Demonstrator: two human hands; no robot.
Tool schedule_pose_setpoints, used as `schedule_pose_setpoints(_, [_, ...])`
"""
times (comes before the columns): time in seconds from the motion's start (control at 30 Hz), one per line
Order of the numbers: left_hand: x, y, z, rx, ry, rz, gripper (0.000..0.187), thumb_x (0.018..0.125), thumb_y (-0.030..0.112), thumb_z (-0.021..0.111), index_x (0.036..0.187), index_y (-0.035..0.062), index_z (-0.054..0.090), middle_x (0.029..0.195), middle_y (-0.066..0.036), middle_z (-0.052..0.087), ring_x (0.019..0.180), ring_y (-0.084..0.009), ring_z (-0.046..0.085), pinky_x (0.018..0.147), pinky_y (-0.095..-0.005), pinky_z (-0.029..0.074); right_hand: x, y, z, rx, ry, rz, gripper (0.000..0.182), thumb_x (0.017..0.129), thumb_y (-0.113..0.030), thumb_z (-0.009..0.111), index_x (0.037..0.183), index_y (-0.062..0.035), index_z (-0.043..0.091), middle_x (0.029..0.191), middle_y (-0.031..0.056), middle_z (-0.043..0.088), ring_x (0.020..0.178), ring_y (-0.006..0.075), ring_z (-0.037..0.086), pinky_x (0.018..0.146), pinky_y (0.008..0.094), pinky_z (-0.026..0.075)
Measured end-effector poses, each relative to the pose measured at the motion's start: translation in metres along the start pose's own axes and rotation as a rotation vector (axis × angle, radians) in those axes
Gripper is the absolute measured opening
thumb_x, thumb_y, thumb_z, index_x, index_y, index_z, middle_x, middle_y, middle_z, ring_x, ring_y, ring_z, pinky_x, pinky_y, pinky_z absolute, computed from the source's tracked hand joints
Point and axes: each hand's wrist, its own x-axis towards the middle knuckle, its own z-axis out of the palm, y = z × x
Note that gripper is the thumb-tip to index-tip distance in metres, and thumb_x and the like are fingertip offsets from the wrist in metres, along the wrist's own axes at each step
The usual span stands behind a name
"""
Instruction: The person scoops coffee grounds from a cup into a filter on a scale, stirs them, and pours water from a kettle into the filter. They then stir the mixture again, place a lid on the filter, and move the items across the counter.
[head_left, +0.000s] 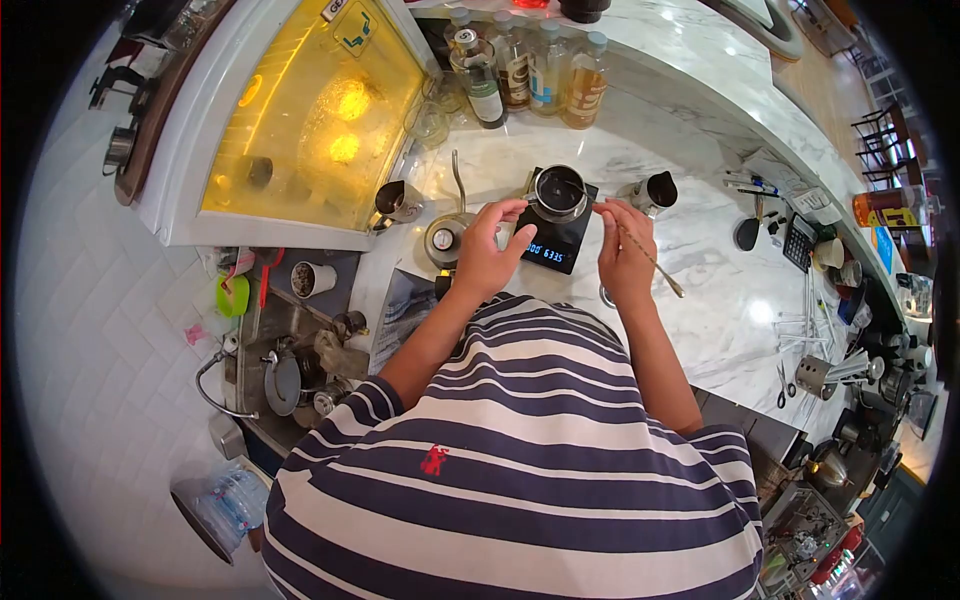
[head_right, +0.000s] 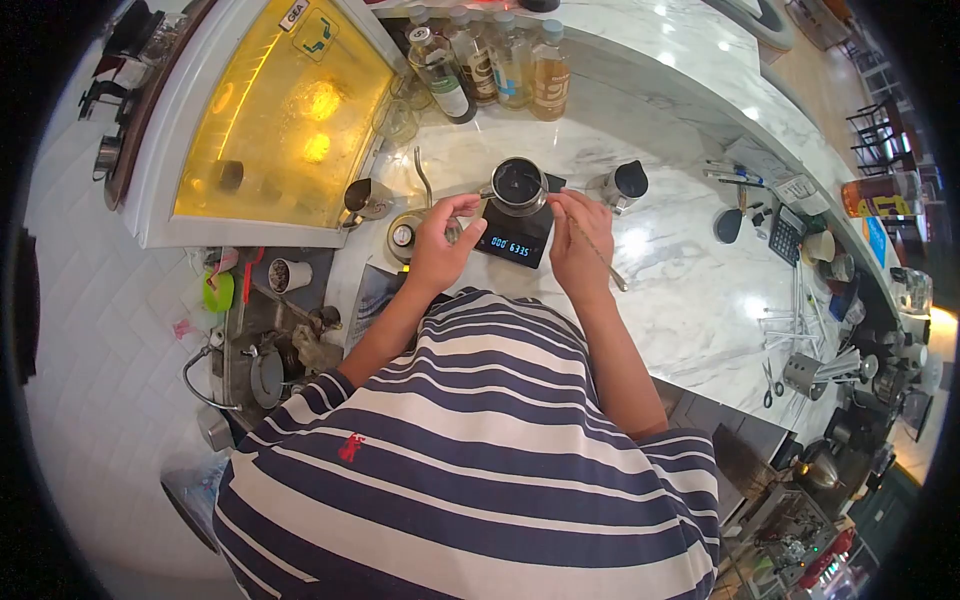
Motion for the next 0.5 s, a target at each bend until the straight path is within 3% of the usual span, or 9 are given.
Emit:
schedule_pose_setpoints(0.4, [-0.008,0.0,-0.002,0.001,0.008,0.005,0.04,0.094,0.019,0.078,0.128,0.0006,0.068,0.121,-0.015,0.073,0.109,-0.0264,0.071,0.098,-0.0379,0.055,0.0,0.005,0.001,-0.044,-0.017,-0.03,0.014,0.105,-0.007,0.064,0.108,-0.0043,0.077,0.11,0.0127,0.077,0.113,0.0327,0.071,0.097,0.0433,0.052])
schedule_pose_setpoints(0.5, [-0.009,-0.001,-0.003,-0.001,0.017,0.014,0.04,0.094,0.019,0.078,0.128,0.0003,0.068,0.121,-0.016,0.073,0.109,-0.0264,0.071,0.098,-0.0379,0.055,-0.006,0.006,-0.007,0.001,-0.029,-0.024,0.011,0.102,-0.008,0.068,0.11,-0.0048,0.076,0.111,0.0141,0.076,0.112,0.0321,0.07,0.097,0.0439,0.05])
